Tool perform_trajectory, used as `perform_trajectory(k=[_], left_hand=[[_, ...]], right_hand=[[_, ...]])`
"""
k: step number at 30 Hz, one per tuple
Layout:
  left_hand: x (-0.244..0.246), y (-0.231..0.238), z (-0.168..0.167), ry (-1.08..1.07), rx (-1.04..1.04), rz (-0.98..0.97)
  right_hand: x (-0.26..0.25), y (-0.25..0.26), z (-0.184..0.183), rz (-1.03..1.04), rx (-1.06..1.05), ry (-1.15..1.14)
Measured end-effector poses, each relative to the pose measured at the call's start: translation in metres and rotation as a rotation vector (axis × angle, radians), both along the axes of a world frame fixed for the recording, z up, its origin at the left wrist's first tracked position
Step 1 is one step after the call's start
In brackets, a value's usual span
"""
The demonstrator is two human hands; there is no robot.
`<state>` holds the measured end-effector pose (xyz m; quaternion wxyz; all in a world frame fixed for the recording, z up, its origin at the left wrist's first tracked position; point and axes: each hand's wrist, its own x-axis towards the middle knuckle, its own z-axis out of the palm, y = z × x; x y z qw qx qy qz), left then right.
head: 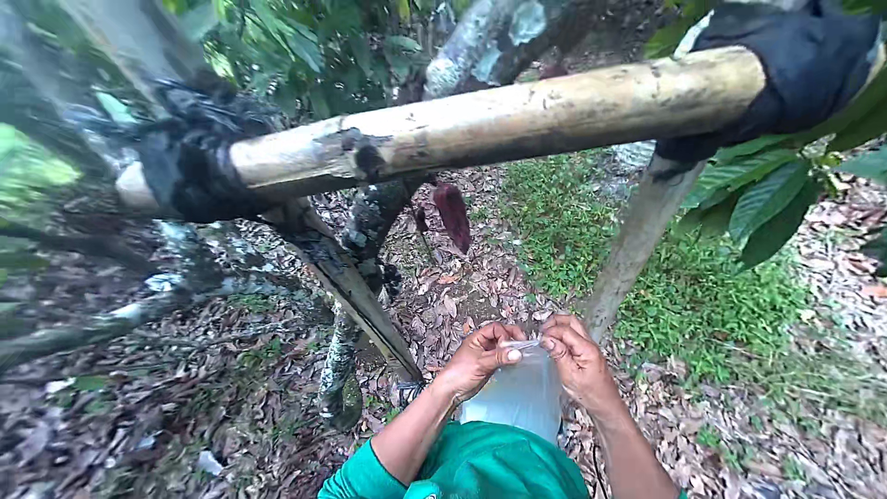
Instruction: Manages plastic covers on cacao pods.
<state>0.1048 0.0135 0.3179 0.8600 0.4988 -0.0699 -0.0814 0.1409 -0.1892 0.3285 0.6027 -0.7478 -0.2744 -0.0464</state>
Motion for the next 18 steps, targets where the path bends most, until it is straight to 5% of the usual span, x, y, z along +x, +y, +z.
perform_trajectory(k=[4, 8, 11, 16, 18], left_hand=[[0.000, 0.043, 0.047, -0.268, 0.368, -0.162], [-0.009, 0.091, 0.098, -0.629, 0.858, -0.058], [-0.021, 0.121, 0.130, -0.696, 0.917, -0.009], [-0.031, 0.124, 0.159, -0.823, 0.686, -0.113], [-0.031, 0.120, 0.164, -0.812, 0.933, 0.026]], right_hand=[[0.015, 0.014, 0.028, 0.344, 0.266, 0.072], [0.029, 0.021, 0.071, 0.639, 0.338, 0.046], [0.051, 0.018, 0.100, 0.663, 0.271, -0.068], [0.085, 0.036, 0.112, 0.784, 0.025, -0.109], [0.095, 0.044, 0.118, 0.704, -0.138, -0.166]])
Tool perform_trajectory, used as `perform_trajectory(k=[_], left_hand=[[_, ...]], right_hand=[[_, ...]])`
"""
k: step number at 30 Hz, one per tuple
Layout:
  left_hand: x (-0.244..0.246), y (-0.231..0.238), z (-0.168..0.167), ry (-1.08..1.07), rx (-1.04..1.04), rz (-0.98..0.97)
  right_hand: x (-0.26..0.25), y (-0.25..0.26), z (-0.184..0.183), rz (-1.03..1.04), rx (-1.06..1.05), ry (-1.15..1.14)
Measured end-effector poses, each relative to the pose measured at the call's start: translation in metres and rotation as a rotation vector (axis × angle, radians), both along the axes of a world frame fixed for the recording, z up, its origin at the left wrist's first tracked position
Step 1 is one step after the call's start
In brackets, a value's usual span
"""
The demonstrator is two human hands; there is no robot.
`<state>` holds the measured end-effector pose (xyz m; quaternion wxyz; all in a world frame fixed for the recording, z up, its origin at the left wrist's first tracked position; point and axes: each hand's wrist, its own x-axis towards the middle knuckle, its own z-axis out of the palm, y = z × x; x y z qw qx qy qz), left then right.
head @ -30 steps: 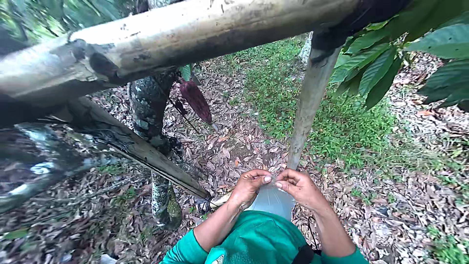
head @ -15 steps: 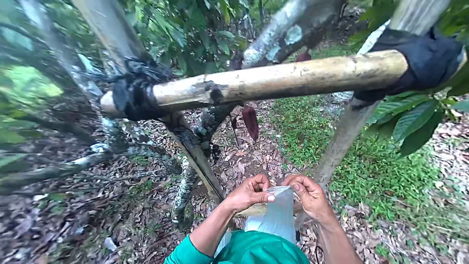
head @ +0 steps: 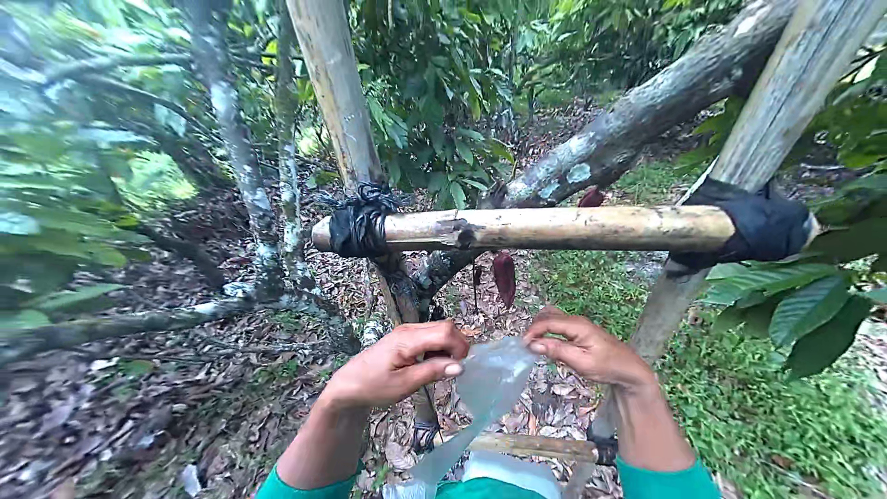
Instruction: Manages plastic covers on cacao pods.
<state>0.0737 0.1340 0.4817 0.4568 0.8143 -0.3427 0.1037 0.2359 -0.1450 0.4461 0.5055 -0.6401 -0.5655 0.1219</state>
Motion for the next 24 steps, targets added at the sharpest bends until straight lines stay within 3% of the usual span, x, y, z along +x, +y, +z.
perform_trajectory(k=[3, 9, 11, 15, 19, 21, 22, 24], left_hand=[[0.004, -0.017, 0.008, -0.191, 0.305, 0.451], [0.035, -0.050, 0.011, -0.534, 0.150, 0.811], [0.041, -0.055, 0.006, -0.577, 0.112, 0.805], [0.027, -0.046, 0.004, -0.331, -0.045, 0.524], [0.027, -0.034, 0.008, -0.007, -0.526, 0.293], [0.032, -0.039, 0.009, 0.006, -0.672, 0.362], [0.035, -0.043, 0.008, -0.052, -0.646, 0.488], [0.042, -0.052, 0.005, -0.276, -0.390, 0.816]], right_hand=[[0.008, 0.017, 0.011, -0.172, 0.022, 0.010], [0.005, 0.046, 0.038, -0.245, 0.468, 0.189], [0.000, 0.047, 0.042, -0.233, 0.498, 0.122], [0.002, 0.027, 0.042, -0.170, 0.424, -0.029], [0.008, 0.029, 0.039, -0.173, 0.435, 0.077], [0.008, 0.037, 0.044, -0.162, 0.540, 0.262], [0.005, 0.041, 0.048, -0.156, 0.603, 0.342], [0.000, 0.052, 0.053, -0.200, 0.688, 0.408]])
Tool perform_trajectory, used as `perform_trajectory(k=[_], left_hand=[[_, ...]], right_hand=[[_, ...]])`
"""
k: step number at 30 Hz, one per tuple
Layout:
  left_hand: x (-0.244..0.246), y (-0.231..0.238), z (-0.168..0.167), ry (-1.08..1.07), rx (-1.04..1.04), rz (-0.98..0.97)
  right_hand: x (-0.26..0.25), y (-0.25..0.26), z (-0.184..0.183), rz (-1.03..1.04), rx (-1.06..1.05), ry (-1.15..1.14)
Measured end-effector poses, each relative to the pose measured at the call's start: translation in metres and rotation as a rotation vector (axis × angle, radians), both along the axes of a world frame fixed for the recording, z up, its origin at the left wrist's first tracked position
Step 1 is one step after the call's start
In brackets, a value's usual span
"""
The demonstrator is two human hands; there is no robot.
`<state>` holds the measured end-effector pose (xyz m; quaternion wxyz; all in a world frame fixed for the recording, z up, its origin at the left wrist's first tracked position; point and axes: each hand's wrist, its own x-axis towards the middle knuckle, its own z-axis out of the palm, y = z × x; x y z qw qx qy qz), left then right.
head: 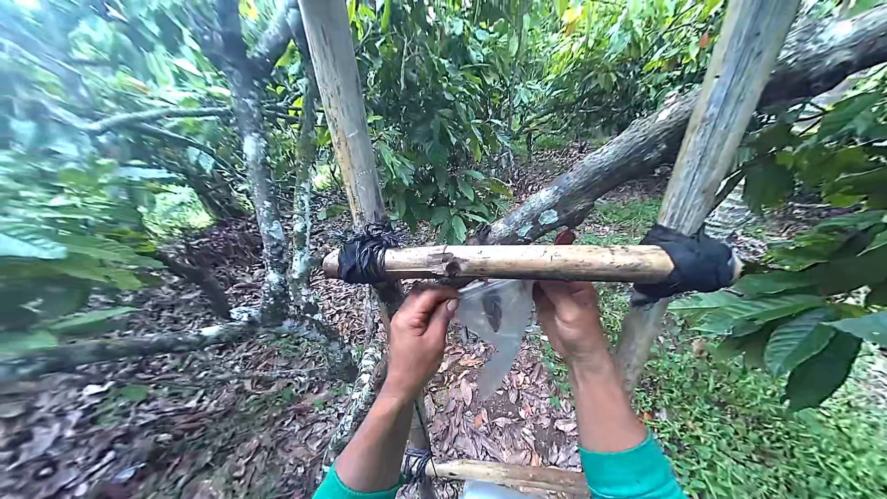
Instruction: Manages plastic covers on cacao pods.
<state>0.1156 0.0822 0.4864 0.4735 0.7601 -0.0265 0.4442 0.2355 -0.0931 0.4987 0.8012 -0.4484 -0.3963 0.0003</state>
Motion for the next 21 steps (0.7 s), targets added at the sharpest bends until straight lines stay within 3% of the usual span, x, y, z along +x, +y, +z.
perform_trajectory(k=[2, 5, 10, 15, 18, 21], left_hand=[[0.006, -0.005, -0.002, -0.067, 0.283, 0.285], [0.013, -0.007, -0.001, -0.139, 0.451, 0.509], [0.015, -0.009, 0.003, -0.148, 0.482, 0.566], [0.009, -0.008, -0.001, -0.029, 0.461, 0.587], [0.000, -0.008, 0.006, 0.042, 0.170, 0.363], [0.001, -0.016, 0.012, -0.046, -0.495, -0.341]], right_hand=[[-0.004, 0.009, -0.002, -0.153, -0.026, -0.003], [-0.010, 0.017, -0.002, -0.244, 0.043, -0.006], [-0.024, 0.029, -0.001, 0.218, 0.340, 0.244], [-0.021, 0.034, -0.009, 0.348, 0.378, 0.284], [-0.012, 0.036, -0.007, 0.362, 0.392, 0.328], [-0.008, 0.042, 0.003, 0.371, 0.479, 0.377]])
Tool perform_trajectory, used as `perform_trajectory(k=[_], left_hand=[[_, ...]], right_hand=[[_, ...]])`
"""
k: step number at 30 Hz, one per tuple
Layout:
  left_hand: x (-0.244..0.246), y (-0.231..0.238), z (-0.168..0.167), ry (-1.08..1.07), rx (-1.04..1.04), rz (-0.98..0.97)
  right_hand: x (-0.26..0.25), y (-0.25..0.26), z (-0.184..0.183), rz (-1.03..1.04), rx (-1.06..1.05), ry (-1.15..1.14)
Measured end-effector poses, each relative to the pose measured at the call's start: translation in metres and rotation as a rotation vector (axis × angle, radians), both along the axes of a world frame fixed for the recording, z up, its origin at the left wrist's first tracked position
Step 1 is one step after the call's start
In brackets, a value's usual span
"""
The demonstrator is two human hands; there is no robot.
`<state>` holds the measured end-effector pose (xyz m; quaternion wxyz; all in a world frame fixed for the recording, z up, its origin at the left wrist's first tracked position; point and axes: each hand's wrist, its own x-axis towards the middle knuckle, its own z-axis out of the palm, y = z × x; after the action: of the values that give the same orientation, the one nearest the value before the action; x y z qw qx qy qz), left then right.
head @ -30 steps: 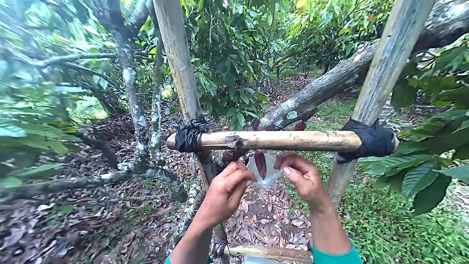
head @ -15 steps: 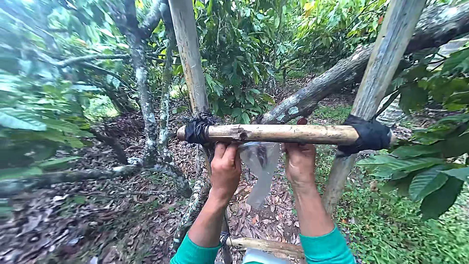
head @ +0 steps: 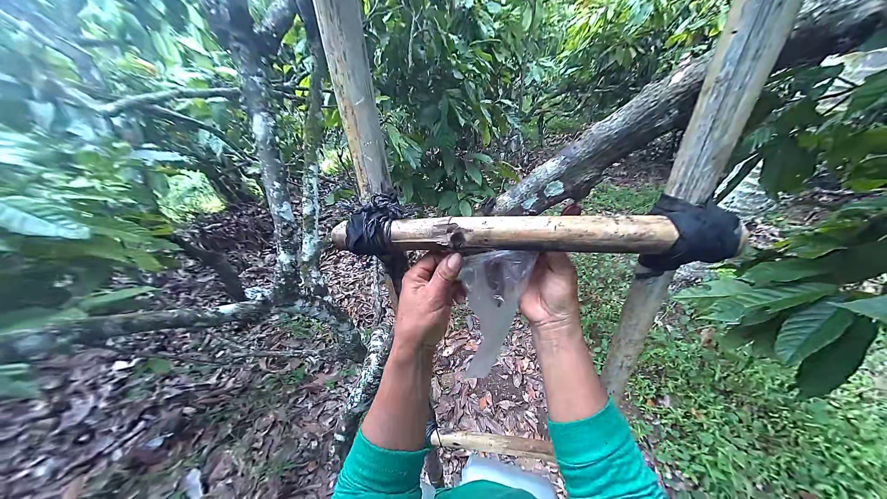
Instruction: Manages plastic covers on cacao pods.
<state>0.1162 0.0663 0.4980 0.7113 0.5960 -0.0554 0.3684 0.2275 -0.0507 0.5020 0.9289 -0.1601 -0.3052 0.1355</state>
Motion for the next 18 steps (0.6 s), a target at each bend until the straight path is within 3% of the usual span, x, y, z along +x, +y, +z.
perform_trajectory(k=[2, 4, 6, 8, 11, 14, 18], left_hand=[[0.007, -0.008, -0.002, -0.109, -0.317, -0.316], [0.016, -0.012, -0.007, -0.199, -0.423, -0.447], [0.018, -0.012, -0.012, -0.219, -0.303, -0.382], [0.016, -0.011, -0.012, -0.168, -0.098, -0.197], [0.014, -0.015, -0.011, -0.113, 0.099, 0.031], [0.013, -0.017, -0.012, -0.071, 0.151, 0.098], [0.011, -0.012, -0.012, -0.101, 0.279, 0.132]], right_hand=[[-0.008, -0.004, -0.003, -0.074, -0.050, -0.123], [-0.014, -0.010, -0.008, -0.181, -0.154, -0.244], [-0.017, -0.013, -0.012, -0.245, -0.226, -0.304], [-0.017, -0.012, -0.017, -0.332, -0.279, -0.372], [-0.020, -0.007, -0.023, -0.581, -0.400, -0.501], [-0.019, 0.001, -0.026, -0.812, -0.447, -0.598], [-0.020, 0.001, -0.028, -0.888, -0.455, -0.614]])
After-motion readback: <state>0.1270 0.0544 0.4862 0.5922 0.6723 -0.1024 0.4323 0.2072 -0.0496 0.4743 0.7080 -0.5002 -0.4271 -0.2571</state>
